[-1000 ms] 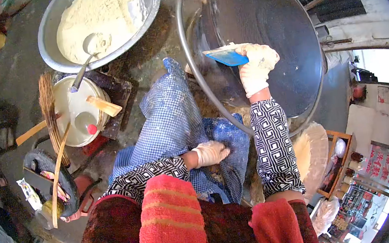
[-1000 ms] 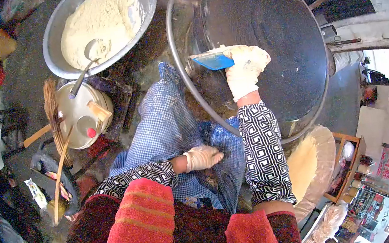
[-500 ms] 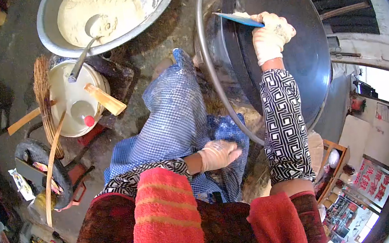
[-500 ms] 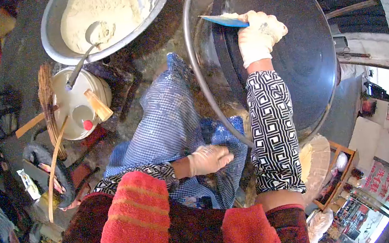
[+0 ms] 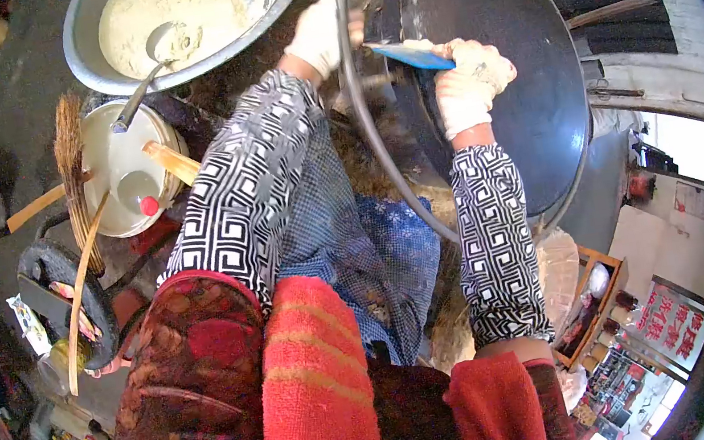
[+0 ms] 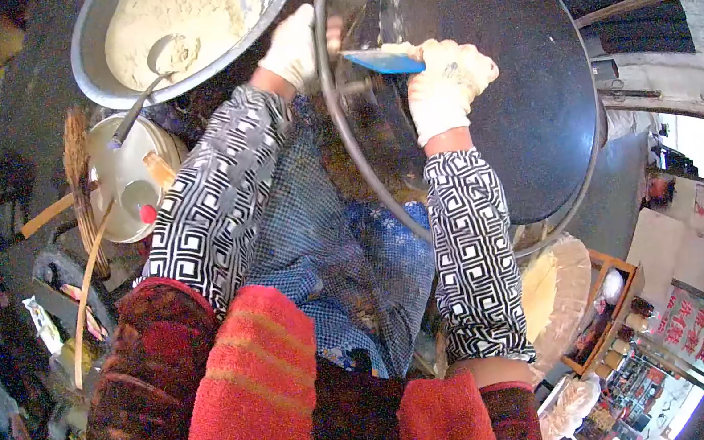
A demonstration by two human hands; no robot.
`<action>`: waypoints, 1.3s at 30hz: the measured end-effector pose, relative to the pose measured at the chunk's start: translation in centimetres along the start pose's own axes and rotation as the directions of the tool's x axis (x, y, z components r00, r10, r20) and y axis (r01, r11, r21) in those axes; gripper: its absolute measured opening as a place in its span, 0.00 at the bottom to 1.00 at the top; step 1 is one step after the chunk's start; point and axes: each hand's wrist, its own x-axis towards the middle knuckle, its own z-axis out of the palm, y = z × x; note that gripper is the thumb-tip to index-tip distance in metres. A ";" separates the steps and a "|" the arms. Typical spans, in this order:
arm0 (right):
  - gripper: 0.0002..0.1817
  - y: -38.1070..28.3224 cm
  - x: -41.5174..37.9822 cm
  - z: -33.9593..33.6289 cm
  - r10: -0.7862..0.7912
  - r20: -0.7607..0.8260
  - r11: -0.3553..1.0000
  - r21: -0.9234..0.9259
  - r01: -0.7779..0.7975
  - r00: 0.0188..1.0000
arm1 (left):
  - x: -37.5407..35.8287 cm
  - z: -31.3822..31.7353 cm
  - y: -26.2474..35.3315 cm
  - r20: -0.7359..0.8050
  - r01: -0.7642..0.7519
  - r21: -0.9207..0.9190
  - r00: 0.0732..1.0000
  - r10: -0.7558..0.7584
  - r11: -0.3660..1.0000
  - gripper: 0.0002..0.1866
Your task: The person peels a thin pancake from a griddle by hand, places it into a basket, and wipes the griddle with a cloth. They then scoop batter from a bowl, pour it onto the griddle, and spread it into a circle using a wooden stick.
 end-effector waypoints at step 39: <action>0.13 31.6 -32.7 -2.2 0.842 0.322 0.519 -0.260 -0.814 0.434 | -23.0 -7.5 -19.1 0.415 -0.300 0.910 0.685 -0.599 0.288 0.20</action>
